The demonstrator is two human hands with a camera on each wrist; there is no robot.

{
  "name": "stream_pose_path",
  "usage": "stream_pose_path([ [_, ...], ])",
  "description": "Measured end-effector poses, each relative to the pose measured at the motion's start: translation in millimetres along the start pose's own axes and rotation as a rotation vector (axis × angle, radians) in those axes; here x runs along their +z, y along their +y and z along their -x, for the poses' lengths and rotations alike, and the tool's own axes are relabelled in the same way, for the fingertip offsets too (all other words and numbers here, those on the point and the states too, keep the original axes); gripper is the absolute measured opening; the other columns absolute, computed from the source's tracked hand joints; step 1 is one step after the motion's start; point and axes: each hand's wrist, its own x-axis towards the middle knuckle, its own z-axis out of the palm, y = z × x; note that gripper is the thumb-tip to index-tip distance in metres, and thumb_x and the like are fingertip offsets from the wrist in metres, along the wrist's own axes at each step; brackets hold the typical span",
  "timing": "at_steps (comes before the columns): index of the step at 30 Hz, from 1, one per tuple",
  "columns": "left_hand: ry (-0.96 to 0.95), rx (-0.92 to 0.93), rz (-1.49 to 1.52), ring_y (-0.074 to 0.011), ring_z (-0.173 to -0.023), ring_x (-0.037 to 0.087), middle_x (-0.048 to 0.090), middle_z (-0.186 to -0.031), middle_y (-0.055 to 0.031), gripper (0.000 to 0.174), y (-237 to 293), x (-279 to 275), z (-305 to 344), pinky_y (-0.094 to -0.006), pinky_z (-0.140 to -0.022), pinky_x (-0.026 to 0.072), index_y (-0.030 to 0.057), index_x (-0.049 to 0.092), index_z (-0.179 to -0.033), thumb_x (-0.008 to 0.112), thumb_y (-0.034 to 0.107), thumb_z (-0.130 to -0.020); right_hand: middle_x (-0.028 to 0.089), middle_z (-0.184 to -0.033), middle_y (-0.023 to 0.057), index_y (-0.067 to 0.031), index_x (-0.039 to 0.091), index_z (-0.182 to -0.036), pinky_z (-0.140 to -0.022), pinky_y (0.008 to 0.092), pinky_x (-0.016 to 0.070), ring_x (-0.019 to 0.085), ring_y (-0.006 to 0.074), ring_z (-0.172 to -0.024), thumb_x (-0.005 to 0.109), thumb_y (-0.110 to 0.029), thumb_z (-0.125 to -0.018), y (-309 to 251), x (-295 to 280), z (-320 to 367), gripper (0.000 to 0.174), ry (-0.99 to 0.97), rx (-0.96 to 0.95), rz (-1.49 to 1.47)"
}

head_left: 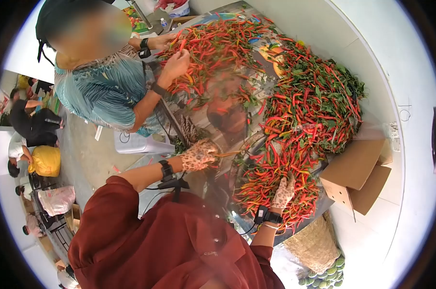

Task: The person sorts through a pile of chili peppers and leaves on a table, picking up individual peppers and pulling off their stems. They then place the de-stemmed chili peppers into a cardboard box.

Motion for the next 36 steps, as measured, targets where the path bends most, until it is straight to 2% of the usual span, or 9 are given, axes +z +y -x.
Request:
stream_pose_path([
  [3, -0.038, -0.034, 0.061, -0.0287, -0.115, 0.045, 0.053, -0.111, -0.0069, 0.028, -9.3, -0.1, 32.2, -0.0455, -0.103, 0.0324, 0.0125, 0.066, -0.092, 0.069, 0.020, -0.065, 0.065, -0.097, 0.0026, -0.0060, 0.053, -0.128, -0.049, 0.0234, 0.0377, 0.049, 0.0054, -0.059, 0.050, -0.014, -0.096, 27.2, 2.4, -11.6, 0.033, 0.042, -0.207, 0.049],
  [11, -0.233, -0.349, -0.058, -0.0293, -0.103, 0.053, 0.057, -0.102, -0.0092, 0.027, -13.5, -12.2, 98.7, -0.0422, -0.093, 0.0408, 0.0077, 0.064, -0.100, 0.059, 0.024, -0.079, 0.063, -0.096, 0.0003, -0.0062, 0.053, -0.127, -0.044, 0.0239, 0.0336, 0.042, 0.0051, -0.051, 0.050, -0.014, -0.096, 34.9, 1.7, -16.0, 0.033, 0.022, -0.178, -0.004],
  [17, 0.211, -0.479, 0.047, -0.0321, -0.132, 0.034, 0.040, -0.139, -0.0149, 0.059, -9.6, -6.6, 47.3, -0.0418, -0.109, 0.0271, 0.0098, 0.039, -0.139, 0.056, 0.033, -0.087, 0.063, -0.094, 0.0005, -0.0070, 0.053, -0.127, -0.044, 0.0223, 0.0334, 0.041, 0.0044, -0.050, 0.051, -0.014, -0.095, 19.5, 4.0, -13.6, 0.032, 0.041, -0.195, -0.001],
  [19, 0.184, -0.523, 0.103, -0.0317, -0.139, 0.022, 0.028, -0.148, -0.0150, 0.062, -11.0, -7.0, 16.0, -0.0439, -0.112, 0.0220, 0.0109, 0.037, -0.140, 0.058, 0.035, -0.087, 0.061, -0.116, 0.0101, -0.0003, 0.053, -0.126, -0.082, 0.0284, 0.0452, 0.057, 0.0177, -0.097, 0.051, -0.009, -0.092, -16.8, -0.9, 2.6, 0.035, -0.042, 0.166, -0.116],
  [21, 0.223, -0.565, 0.077, -0.0336, -0.139, 0.020, 0.024, -0.149, -0.0163, 0.063, -23.5, 12.6, -6.3, -0.0449, -0.112, 0.0204, 0.0106, 0.036, -0.141, 0.059, 0.035, -0.087, 0.064, -0.097, 0.0017, -0.0060, 0.053, -0.127, -0.045, 0.0224, 0.0345, 0.041, 0.0038, -0.051, 0.051, -0.013, -0.095, 40.1, 5.3, -14.8, 0.033, 0.010, -0.139, -0.147],
  [25, 0.173, -0.362, -0.011, -0.0357, -0.130, 0.030, 0.034, -0.140, -0.0176, 0.057, -22.0, 21.7, 3.9, -0.0462, -0.109, 0.0235, 0.0099, 0.038, -0.138, 0.056, 0.032, -0.088, 0.063, -0.104, 0.0022, -0.0050, 0.053, -0.127, -0.046, 0.0236, 0.0356, 0.043, 0.0050, -0.054, 0.050, -0.012, -0.095, 31.7, 1.5, -13.8, 0.032, 0.037, -0.265, 0.052],
  [27, 0.245, -0.228, -0.113, -0.0332, -0.121, 0.041, 0.044, -0.128, -0.0144, 0.045, -30.4, 25.7, 27.3, -0.0441, -0.104, 0.0322, 0.0092, 0.049, -0.128, 0.057, 0.028, -0.088, 0.059, -0.119, 0.0092, 0.0003, 0.053, -0.125, -0.091, 0.0277, 0.0423, 0.055, 0.0171, -0.104, 0.050, -0.008, -0.093, 6.8, 1.1, -4.1, 0.034, -0.012, 0.017, -0.086],
  [35, 0.002, -0.297, 0.846, -0.0244, -0.096, 0.058, 0.057, -0.109, -0.0091, 0.022, -96.6, 44.1, 57.6, -0.0341, -0.087, 0.0455, 0.0067, 0.061, -0.099, 0.056, 0.025, -0.090, 0.061, -0.111, 0.0055, -0.0003, 0.054, -0.125, -0.078, 0.0257, 0.0462, 0.055, 0.0133, -0.088, 0.050, -0.010, -0.093, 19.0, 4.3, -8.5, 0.034, 0.025, -0.085, 0.016],
  [36, -0.185, -0.324, 0.316, -0.0249, -0.097, 0.059, 0.057, -0.114, -0.0095, 0.031, -78.4, 1.3, 26.9, -0.0331, -0.088, 0.0466, 0.0072, 0.057, -0.112, 0.051, 0.031, -0.093, 0.062, -0.114, 0.0082, -0.0004, 0.055, -0.124, -0.085, 0.0288, 0.0454, 0.057, 0.0174, -0.097, 0.050, -0.010, -0.092, -47.0, 4.6, 15.2, 0.033, 0.029, 0.027, -0.036],
])
